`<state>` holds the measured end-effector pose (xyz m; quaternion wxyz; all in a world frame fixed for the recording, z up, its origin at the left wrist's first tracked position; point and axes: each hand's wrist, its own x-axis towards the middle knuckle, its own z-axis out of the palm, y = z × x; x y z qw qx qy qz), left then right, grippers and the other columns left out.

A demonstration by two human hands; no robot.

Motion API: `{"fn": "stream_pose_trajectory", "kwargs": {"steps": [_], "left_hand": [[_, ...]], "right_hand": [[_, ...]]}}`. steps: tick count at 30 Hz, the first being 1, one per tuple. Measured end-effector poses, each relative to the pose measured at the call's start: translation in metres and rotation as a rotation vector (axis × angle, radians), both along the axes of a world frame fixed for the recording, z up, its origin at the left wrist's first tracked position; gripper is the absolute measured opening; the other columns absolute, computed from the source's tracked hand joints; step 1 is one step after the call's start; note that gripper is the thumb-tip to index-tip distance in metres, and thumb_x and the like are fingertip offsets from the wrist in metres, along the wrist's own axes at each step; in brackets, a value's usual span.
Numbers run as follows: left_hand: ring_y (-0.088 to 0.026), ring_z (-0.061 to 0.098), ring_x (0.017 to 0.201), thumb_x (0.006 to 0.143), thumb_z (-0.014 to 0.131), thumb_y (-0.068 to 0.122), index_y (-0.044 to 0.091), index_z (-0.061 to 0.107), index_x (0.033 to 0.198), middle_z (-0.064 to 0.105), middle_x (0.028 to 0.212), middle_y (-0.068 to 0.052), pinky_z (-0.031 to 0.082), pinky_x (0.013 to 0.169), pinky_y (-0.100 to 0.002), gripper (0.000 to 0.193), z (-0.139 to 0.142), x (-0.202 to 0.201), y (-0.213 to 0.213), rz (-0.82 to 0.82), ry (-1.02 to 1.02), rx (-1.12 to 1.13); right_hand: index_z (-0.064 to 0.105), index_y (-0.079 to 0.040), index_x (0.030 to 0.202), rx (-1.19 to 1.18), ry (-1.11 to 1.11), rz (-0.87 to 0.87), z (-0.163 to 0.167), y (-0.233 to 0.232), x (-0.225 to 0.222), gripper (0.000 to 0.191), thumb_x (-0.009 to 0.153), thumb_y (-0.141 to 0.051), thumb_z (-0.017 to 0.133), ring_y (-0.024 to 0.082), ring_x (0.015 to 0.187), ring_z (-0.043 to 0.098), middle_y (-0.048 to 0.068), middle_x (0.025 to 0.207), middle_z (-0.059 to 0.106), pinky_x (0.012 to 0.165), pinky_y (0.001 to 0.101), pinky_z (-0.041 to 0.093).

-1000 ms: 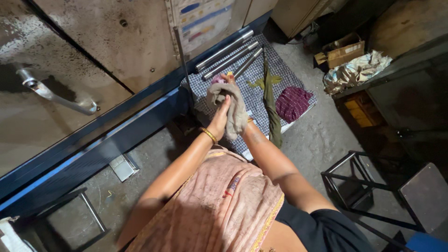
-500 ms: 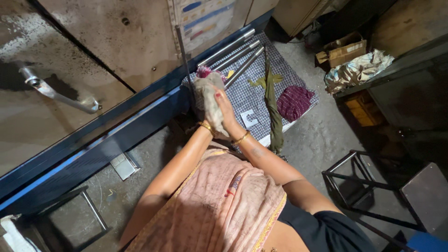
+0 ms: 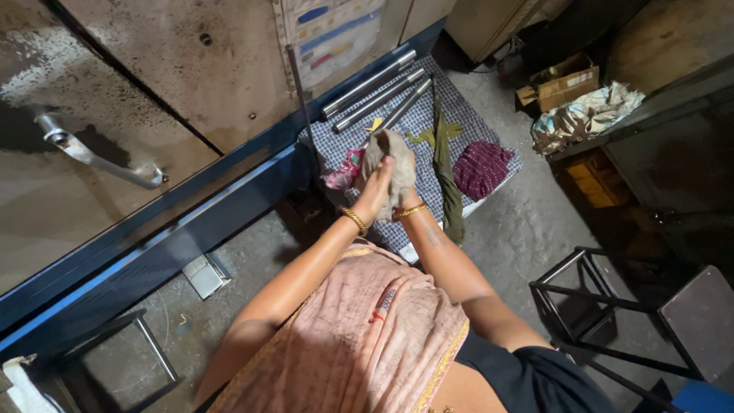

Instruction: The person retrieves metal rods from a green crate, places them in a liquid bath, and then wipes them with a cloth. The person also wipes the exterior of a machine and inspects the rods by holding them up to the light.

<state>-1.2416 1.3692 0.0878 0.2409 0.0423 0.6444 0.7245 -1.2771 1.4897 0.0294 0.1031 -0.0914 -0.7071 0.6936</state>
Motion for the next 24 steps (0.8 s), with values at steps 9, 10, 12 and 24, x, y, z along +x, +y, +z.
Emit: {"fn": "stream_pose_trajectory", "kwargs": {"steps": [9,10,12,24], "left_hand": [[-0.024,0.071,0.082,0.104,0.069,0.042,0.0,0.068,0.117,0.072,0.088,-0.015,0.055,0.077,-0.036,0.044,0.031,-0.003,-0.038,-0.055,0.613,-0.25],[-0.022,0.077,0.088,0.102,0.074,0.04,0.001,0.069,0.117,0.076,0.095,-0.013,0.058,0.08,-0.033,0.042,0.03,-0.003,-0.043,0.058,0.735,-0.169],[-0.021,0.077,0.097,0.101,0.076,0.033,0.003,0.074,0.119,0.08,0.104,-0.011,0.059,0.09,-0.031,0.035,0.026,-0.002,-0.048,0.277,0.576,-0.068],[-0.023,0.058,0.128,0.104,0.068,0.024,0.003,0.058,0.138,0.061,0.137,-0.012,0.045,0.113,-0.034,0.042,-0.052,-0.022,-0.023,0.17,0.316,0.252]], "right_hand": [[0.058,-0.001,0.131,-0.208,0.114,0.087,0.075,0.005,0.003,0.035,0.107,-0.026,0.052,0.028,0.109,0.063,0.012,0.121,0.065,0.095,0.0418,0.058],[0.059,-0.002,0.132,0.453,0.181,0.023,0.097,0.0,0.008,0.037,0.105,-0.028,0.057,0.029,0.111,0.064,0.012,0.122,0.065,0.098,0.043,0.056],[0.059,-0.002,0.132,0.409,0.177,0.015,0.138,-0.018,0.024,0.043,0.102,-0.032,0.062,0.031,0.113,0.064,0.015,0.123,0.065,0.1,0.0457,0.053],[0.058,-0.005,0.128,-0.29,0.148,0.167,0.131,-0.093,0.041,0.053,0.088,-0.031,0.082,0.019,0.104,0.06,0.007,0.115,0.064,0.097,0.0363,0.047]]}}
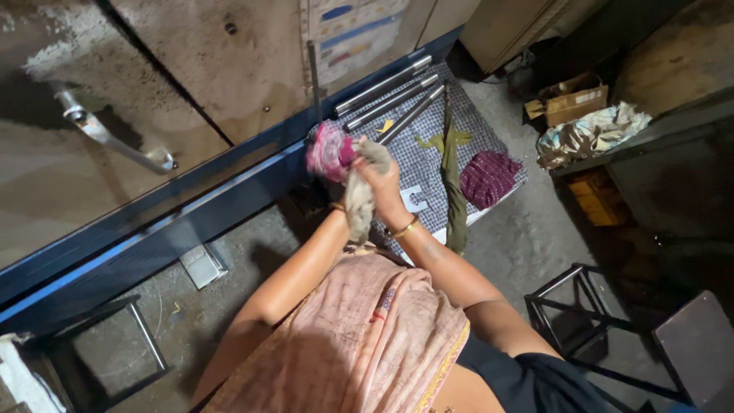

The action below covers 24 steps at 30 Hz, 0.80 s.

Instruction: The person retrieves metal rods from a green crate, places them in a liquid bath, and then wipes them with a cloth. The person also wipes the exterior of a machine and inspects the rods by holding them up to the light.

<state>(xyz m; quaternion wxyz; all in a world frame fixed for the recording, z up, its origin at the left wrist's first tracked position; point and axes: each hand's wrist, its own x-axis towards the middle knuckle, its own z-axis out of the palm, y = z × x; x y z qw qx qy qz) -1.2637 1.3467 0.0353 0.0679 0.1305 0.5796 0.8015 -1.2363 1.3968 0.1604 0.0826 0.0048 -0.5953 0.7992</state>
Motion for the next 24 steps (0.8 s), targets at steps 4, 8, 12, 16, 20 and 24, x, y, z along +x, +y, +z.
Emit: {"fn": "stream_pose_trajectory", "kwargs": {"steps": [4,8,12,16,20,24], "left_hand": [[-0.023,0.054,0.135,0.105,0.064,0.022,0.003,0.054,0.142,0.056,0.144,-0.013,0.042,0.119,-0.035,0.043,-0.003,0.008,0.016,0.081,0.069,-0.043],[-0.024,0.05,0.142,0.107,0.061,0.021,0.003,0.05,0.146,0.052,0.151,-0.013,0.038,0.125,-0.036,0.045,0.033,0.003,0.019,0.09,0.143,-0.054],[-0.025,0.045,0.149,0.109,0.057,0.019,0.003,0.046,0.15,0.047,0.158,-0.013,0.035,0.131,-0.037,0.046,0.095,-0.003,0.002,-0.031,0.209,0.064],[-0.024,0.037,0.155,0.11,0.059,0.027,0.004,0.045,0.156,0.039,0.171,-0.014,0.028,0.136,-0.039,0.053,0.154,-0.001,-0.042,-0.425,0.188,0.39],[-0.024,0.035,0.15,0.093,0.062,0.048,0.02,0.026,0.162,0.031,0.166,-0.005,0.029,0.125,-0.043,0.083,0.178,0.002,-0.074,-0.359,-0.162,0.721],[-0.029,0.041,0.137,0.096,0.044,0.066,0.02,0.027,0.163,0.037,0.161,-0.002,0.034,0.115,-0.045,0.084,0.148,0.001,-0.067,-0.15,-0.452,0.967]], "right_hand": [[0.058,-0.006,0.113,-0.635,-0.139,-0.095,-0.03,0.007,-0.007,0.041,0.097,-0.042,0.069,0.019,0.097,0.063,0.006,0.105,0.064,0.094,0.0372,0.052],[0.059,-0.005,0.107,-0.729,-0.149,0.007,0.004,0.016,0.003,0.055,0.096,-0.059,0.058,0.02,0.091,0.065,0.007,0.097,0.065,0.09,0.0387,0.057],[0.06,-0.007,0.114,-0.747,-0.392,-0.289,0.061,0.01,0.013,0.068,0.093,-0.071,0.056,0.02,0.091,0.065,0.006,0.099,0.067,0.086,0.0363,0.055],[0.06,-0.002,0.127,-0.925,-0.358,-0.033,0.11,0.02,0.023,0.083,0.087,-0.074,0.055,0.025,0.106,0.068,0.014,0.116,0.07,0.096,0.037,0.056],[0.053,0.004,0.138,-0.768,-0.072,0.532,0.132,0.059,0.011,0.094,0.096,-0.079,0.059,0.032,0.117,0.063,0.021,0.133,0.061,0.105,0.0406,0.055],[0.048,-0.016,0.152,-0.4,0.111,0.064,0.103,0.032,0.001,0.054,0.106,-0.041,0.058,0.03,0.147,0.043,0.02,0.157,0.041,0.127,0.0441,0.037]]}}
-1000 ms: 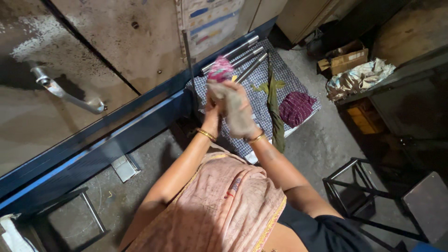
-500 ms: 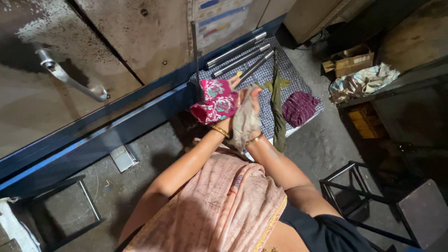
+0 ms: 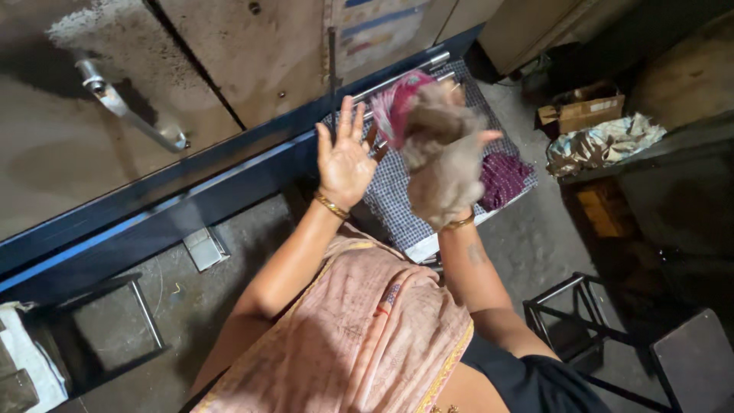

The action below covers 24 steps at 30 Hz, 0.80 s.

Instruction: The person retrieves metal rods from a green crate, places them in a liquid bath, and then wipes them with a cloth. The person also wipes the exterior of a machine and inspects the rods by holding them up to the light.

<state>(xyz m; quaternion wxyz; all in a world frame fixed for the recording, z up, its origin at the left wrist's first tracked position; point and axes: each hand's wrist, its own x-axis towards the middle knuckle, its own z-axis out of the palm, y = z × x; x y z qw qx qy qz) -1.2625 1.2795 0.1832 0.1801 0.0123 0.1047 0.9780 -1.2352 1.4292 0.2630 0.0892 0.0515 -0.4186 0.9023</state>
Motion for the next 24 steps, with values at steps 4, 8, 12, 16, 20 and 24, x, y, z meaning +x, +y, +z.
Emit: {"fn": "stream_pose_trajectory", "kwargs": {"steps": [4,8,12,16,20,24], "left_hand": [[-0.026,0.047,0.148,0.112,0.05,0.056,0.006,0.037,0.159,0.047,0.162,-0.009,0.036,0.127,-0.04,0.07,-0.05,-0.008,0.035,0.209,0.469,-0.576],[-0.02,0.05,0.14,0.105,0.042,0.061,0.006,0.039,0.157,0.046,0.158,-0.006,0.04,0.119,-0.035,0.077,-0.073,0.004,0.035,-0.018,0.195,-0.04],[-0.022,0.054,0.133,0.1,0.04,0.065,0.006,0.043,0.153,0.051,0.151,-0.01,0.044,0.113,-0.036,0.079,-0.072,0.011,0.039,-0.154,-0.076,-0.148],[-0.022,0.064,0.113,0.11,0.047,0.055,-0.009,0.059,0.141,0.068,0.135,-0.027,0.05,0.099,-0.046,0.072,-0.064,0.009,0.044,-0.135,0.056,-0.909],[-0.027,0.052,0.137,0.107,0.05,0.048,0.002,0.047,0.15,0.055,0.148,-0.012,0.038,0.114,-0.039,0.063,-0.044,0.027,-0.001,-0.178,0.842,-1.192],[-0.031,0.063,0.124,0.093,0.066,0.028,0.015,0.064,0.136,0.064,0.136,-0.006,0.048,0.106,-0.038,0.045,-0.007,0.032,-0.083,0.018,0.6,-1.791]], "right_hand": [[0.065,-0.012,0.143,1.376,0.409,-0.185,-0.034,-0.037,-0.007,0.045,0.102,-0.031,0.062,0.043,0.153,0.019,0.035,0.162,0.017,0.125,0.047,0.018],[0.071,-0.006,0.122,1.309,0.159,-0.273,-0.058,-0.036,-0.016,0.036,0.096,-0.032,0.072,0.038,0.125,0.05,0.025,0.135,0.046,0.106,0.0436,0.042],[0.077,-0.003,0.104,1.212,-0.063,-0.199,-0.095,-0.011,-0.035,0.028,0.097,-0.03,0.073,0.027,0.089,0.066,0.014,0.1,0.064,0.08,0.0396,0.053],[0.073,0.0,0.104,1.082,-0.148,-0.203,-0.141,0.021,-0.065,0.032,0.098,-0.031,0.068,0.019,0.076,0.066,0.01,0.088,0.071,0.069,0.0333,0.053],[0.075,-0.001,0.113,1.141,-0.251,-0.27,-0.165,0.093,-0.081,0.037,0.099,-0.033,0.062,0.016,0.073,0.068,0.014,0.091,0.077,0.063,0.0318,0.054],[0.075,0.0,0.111,1.442,-0.28,-0.262,-0.186,0.129,-0.052,0.043,0.099,-0.04,0.065,0.036,0.088,0.073,0.023,0.095,0.074,0.077,0.0443,0.055]]}}
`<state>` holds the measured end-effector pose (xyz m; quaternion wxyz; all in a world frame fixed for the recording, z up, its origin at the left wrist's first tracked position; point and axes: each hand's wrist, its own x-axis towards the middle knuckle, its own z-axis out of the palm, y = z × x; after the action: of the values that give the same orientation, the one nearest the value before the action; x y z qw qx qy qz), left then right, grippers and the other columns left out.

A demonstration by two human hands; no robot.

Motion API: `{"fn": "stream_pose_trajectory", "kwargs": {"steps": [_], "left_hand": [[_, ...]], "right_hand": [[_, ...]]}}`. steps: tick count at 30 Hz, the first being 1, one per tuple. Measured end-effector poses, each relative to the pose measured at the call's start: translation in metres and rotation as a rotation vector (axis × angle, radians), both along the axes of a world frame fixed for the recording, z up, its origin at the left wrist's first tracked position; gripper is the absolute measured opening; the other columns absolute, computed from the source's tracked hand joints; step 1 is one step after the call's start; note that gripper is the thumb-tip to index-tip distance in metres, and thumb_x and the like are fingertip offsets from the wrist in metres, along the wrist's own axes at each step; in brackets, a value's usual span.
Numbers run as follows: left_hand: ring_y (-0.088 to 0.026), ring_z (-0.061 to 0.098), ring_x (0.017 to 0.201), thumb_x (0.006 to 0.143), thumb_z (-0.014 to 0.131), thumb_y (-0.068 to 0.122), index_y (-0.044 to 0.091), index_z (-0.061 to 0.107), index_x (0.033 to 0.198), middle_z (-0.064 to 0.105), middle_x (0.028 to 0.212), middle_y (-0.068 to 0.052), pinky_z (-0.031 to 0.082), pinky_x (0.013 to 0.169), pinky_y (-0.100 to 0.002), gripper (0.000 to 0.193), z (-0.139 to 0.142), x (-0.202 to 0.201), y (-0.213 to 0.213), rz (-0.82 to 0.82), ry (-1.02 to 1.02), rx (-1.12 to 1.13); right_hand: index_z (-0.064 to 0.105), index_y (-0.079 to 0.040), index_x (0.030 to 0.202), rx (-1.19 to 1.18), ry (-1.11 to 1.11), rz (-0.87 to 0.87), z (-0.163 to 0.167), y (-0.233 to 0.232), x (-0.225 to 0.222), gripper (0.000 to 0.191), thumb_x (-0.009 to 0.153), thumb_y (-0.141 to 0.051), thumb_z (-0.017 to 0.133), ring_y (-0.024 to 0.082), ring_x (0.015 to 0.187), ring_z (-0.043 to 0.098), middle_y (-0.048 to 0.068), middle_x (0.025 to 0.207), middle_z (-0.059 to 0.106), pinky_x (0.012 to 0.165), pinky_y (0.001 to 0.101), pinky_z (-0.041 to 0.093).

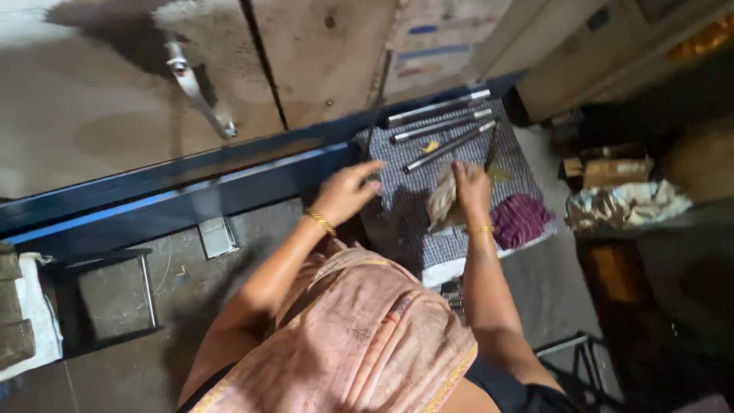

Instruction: The person retrieves metal rods from a green crate, places them in a liquid bath, and then wipes them with a cloth. The person also wipes the exterior of a machine and inspects the rods by holding them up to the light.

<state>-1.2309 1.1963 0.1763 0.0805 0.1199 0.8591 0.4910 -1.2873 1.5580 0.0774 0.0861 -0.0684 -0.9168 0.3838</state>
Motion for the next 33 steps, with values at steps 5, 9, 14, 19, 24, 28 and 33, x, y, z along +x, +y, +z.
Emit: {"fn": "stream_pose_trajectory", "kwargs": {"steps": [5,9,14,19,24,28,33], "left_hand": [[-0.033,0.043,0.149,0.097,0.068,0.004,0.018,0.073,0.119,0.059,0.147,-0.002,0.027,0.128,-0.06,0.027,0.034,-0.022,-0.106,0.412,0.798,-0.338],[-0.039,0.02,0.159,0.1,0.068,0.004,0.022,0.069,0.138,0.041,0.166,-0.009,0.009,0.13,-0.063,0.042,0.061,-0.052,-0.165,0.593,0.916,-0.535],[-0.044,0.011,0.159,0.102,0.067,0.01,0.016,0.048,0.165,0.026,0.174,-0.013,0.002,0.128,-0.065,0.066,0.093,-0.093,-0.198,0.694,0.949,-0.674],[-0.041,0.014,0.159,0.099,0.064,0.009,0.017,0.047,0.163,0.028,0.172,-0.008,0.005,0.128,-0.064,0.066,0.094,-0.106,-0.207,0.72,0.988,-0.668],[-0.037,0.017,0.161,0.101,0.057,-0.004,0.022,0.052,0.161,0.034,0.172,-0.003,0.008,0.131,-0.063,0.066,0.082,-0.115,-0.209,0.78,0.974,-0.769],[-0.036,0.019,0.159,0.096,0.056,-0.008,0.024,0.057,0.156,0.039,0.168,-0.002,0.009,0.13,-0.063,0.067,0.079,-0.119,-0.209,0.792,0.985,-0.73],[-0.037,0.019,0.16,0.1,0.057,-0.008,0.024,0.057,0.156,0.04,0.168,-0.002,0.009,0.13,-0.064,0.064,0.076,-0.12,-0.21,0.786,1.009,-0.749]], "right_hand": [[0.07,-0.007,0.124,0.306,-0.396,0.098,0.017,-0.016,0.015,0.058,0.081,-0.046,0.078,0.04,0.092,0.072,0.026,0.098,0.072,0.084,0.047,0.055],[0.073,-0.01,0.125,0.267,-0.212,0.095,0.091,-0.074,-0.013,0.047,0.09,-0.042,0.072,0.037,0.095,0.071,0.02,0.104,0.073,0.081,0.0481,0.055],[0.067,-0.005,0.122,0.005,0.113,0.523,0.222,-0.172,-0.046,0.032,0.095,-0.02,0.071,0.032,0.105,0.07,0.015,0.123,0.07,0.079,0.0391,0.058],[0.068,-0.009,0.128,0.167,0.575,0.837,0.313,-0.262,-0.065,0.033,0.097,-0.018,0.077,0.034,0.128,0.061,0.012,0.143,0.062,0.106,0.0436,0.051],[0.062,-0.013,0.136,0.243,0.866,0.898,0.342,-0.336,-0.119,0.037,0.105,-0.025,0.077,0.037,0.137,0.054,0.012,0.149,0.054,0.112,0.0461,0.048],[0.058,-0.012,0.144,0.31,0.904,0.738,0.337,-0.381,-0.16,0.046,0.108,-0.036,0.075,0.04,0.14,0.045,0.017,0.149,0.051,0.119,0.0505,0.037],[0.052,-0.006,0.149,0.408,0.928,0.63,0.319,-0.395,-0.186,0.056,0.108,-0.04,0.068,0.038,0.145,0.038,0.017,0.152,0.049,0.126,0.0526,0.024]]}}
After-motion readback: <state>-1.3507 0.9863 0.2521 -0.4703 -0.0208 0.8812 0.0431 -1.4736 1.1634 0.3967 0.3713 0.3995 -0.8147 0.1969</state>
